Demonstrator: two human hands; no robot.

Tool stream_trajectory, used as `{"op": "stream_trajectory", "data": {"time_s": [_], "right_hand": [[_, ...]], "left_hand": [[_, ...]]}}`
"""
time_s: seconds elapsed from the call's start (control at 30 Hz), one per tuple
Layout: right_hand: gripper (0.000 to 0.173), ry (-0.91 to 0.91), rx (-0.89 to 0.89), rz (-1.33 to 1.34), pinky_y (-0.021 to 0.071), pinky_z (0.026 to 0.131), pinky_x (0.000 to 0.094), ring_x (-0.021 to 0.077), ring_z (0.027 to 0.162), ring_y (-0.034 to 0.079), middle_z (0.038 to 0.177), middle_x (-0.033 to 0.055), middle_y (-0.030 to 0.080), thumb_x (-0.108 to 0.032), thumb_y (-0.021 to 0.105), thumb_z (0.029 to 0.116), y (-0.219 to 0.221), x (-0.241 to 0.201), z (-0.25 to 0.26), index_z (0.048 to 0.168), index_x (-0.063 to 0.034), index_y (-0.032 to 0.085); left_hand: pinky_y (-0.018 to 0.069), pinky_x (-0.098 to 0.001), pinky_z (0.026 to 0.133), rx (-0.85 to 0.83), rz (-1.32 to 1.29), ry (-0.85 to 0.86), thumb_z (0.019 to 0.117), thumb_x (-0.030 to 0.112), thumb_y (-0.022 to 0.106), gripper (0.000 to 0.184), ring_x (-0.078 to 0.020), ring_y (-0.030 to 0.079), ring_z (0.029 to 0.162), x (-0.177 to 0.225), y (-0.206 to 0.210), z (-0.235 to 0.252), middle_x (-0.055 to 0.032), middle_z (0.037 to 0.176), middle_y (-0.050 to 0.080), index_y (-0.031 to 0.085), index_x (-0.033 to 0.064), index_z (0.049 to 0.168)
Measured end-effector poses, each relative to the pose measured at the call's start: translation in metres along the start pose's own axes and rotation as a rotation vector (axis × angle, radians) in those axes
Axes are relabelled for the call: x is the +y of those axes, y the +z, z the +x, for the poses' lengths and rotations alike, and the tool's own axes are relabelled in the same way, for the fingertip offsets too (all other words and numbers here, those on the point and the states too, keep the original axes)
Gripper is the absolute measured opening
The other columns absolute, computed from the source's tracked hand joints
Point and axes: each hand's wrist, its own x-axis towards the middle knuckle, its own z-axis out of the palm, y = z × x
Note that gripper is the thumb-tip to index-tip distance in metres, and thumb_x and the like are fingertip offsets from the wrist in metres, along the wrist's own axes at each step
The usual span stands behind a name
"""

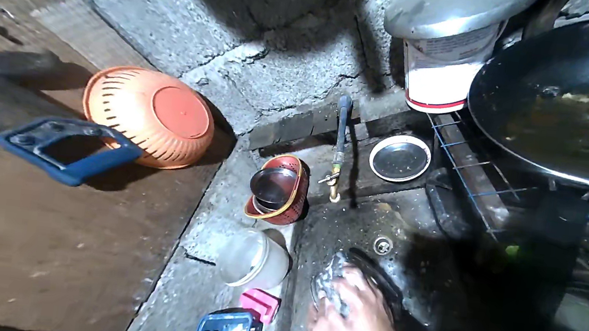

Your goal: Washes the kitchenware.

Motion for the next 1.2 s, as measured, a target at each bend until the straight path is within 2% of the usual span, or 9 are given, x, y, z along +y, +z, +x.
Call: {"op": "stream_trajectory", "data": {"time_s": [0.13,0.3,0.43,0.6,0.77,0.9,1.0,1.07,1.2], "right_hand": [[0.044,0.378,-0.413,0.132,0.0515,0.099,0.0556,0.0281,0.115,0.066,0.121,0.0108,0.07,-0.045,0.068,0.0904,-0.024,0.015,0.081,0.126,-0.0189,0.068],[0.038,0.051,-0.276,0.075,0.0533,0.101,0.0498,0.0243,0.122,0.064,0.128,0.008,0.069,-0.036,0.064,0.0914,-0.002,0.007,0.02,0.124,-0.0169,0.071],[0.036,0.468,-0.308,0.281,0.0545,0.093,0.0486,0.0246,0.104,0.068,0.112,0.013,0.071,-0.032,0.061,0.0989,-0.023,0.049,0.072,0.126,-0.0094,0.065],[0.042,0.163,-0.311,0.148,0.0545,0.094,0.0549,0.0268,0.113,0.067,0.123,0.0104,0.07,-0.036,0.066,0.0903,-0.018,0.006,0.019,0.125,-0.0131,0.069],[0.041,0.55,-0.282,0.262,0.0532,0.096,0.0487,0.0256,0.107,0.067,0.113,0.0144,0.07,-0.035,0.065,0.0943,-0.032,0.048,0.057,0.125,-0.0078,0.065],[0.04,0.218,-0.279,0.148,0.0548,0.093,0.0558,0.0284,0.114,0.067,0.125,0.0118,0.069,-0.035,0.068,0.0891,-0.022,-0.005,0.012,0.122,-0.0114,0.069],[0.039,0.498,-0.163,0.317,0.0548,0.094,0.0479,0.0259,0.106,0.067,0.114,0.0146,0.07,-0.028,0.067,0.0921,-0.015,0.042,0.037,0.122,-0.0034,0.065],[0.041,0.655,-0.149,0.376,0.0534,0.095,0.0476,0.0264,0.105,0.067,0.113,0.0169,0.069,-0.028,0.065,0.0956,-0.018,0.058,0.047,0.127,-0.0017,0.063],[0.04,0.225,-0.151,0.206,0.0547,0.094,0.0528,0.0248,0.115,0.066,0.125,0.0096,0.069,-0.035,0.069,0.0886,-0.018,-0.007,0.005,0.119,-0.0102,0.07]], "left_hand": [[0.0531,-0.0306,0.084,-0.082,0.301,0.114,0.1113,0.018,0.041,0.033,-0.0119,0.063,0.091,0.003,-0.007,0.004,-0.0136,0.103,0.065,0.059,-0.0061,0.125],[0.0579,-0.0307,0.08,-0.257,0.436,0.201,0.1094,0.016,0.038,0.035,-0.0104,0.066,0.085,0.004,-0.031,0.041,-0.0097,0.094,0.069,0.061,-0.0065,0.122],[0.0484,-0.0254,0.058,-0.397,0.63,0.229,0.1103,0.022,0.037,0.034,-0.0057,0.054,0.061,0.012,-0.036,0.026,0.0002,0.073,0.057,0.065,0.0023,0.108],[0.0576,-0.0305,0.077,-0.424,0.662,0.281,0.106,0.012,0.041,0.03,-0.0086,0.066,0.078,0.012,-0.042,0.032,-0.0063,0.085,0.069,0.067,-0.004,0.111],[0.0494,-0.0272,0.056,-0.488,0.739,0.348,0.1079,0.019,0.041,0.031,-0.0065,0.054,0.056,0.015,-0.043,0.019,0.0005,0.066,0.056,0.065,0.0015,0.097],[0.0601,-0.0367,0.078,-0.507,0.746,0.383,0.0994,0.013,0.05,0.026,-0.0128,0.069,0.078,0.014,-0.049,0.036,-0.0079,0.085,0.071,0.068,-0.0033,0.109],[0.0505,-0.0324,0.056,-0.529,0.807,0.385,0.106,0.022,0.045,0.03,-0.0105,0.055,0.055,0.015,-0.05,0.036,-0.0003,0.064,0.056,0.065,0.0029,0.094],[0.0514,-0.031,0.057,-0.54,0.81,0.412,0.1061,0.021,0.044,0.031,-0.0091,0.056,0.055,0.018,-0.055,0.03,-0.0002,0.063,0.057,0.066,0.0021,0.093],[0.0571,-0.0321,0.066,-0.539,0.805,0.488,0.1028,0.013,0.046,0.028,-0.0095,0.064,0.065,0.02,-0.061,0.038,-0.0046,0.072,0.066,0.069,-0.0023,0.097]]}}
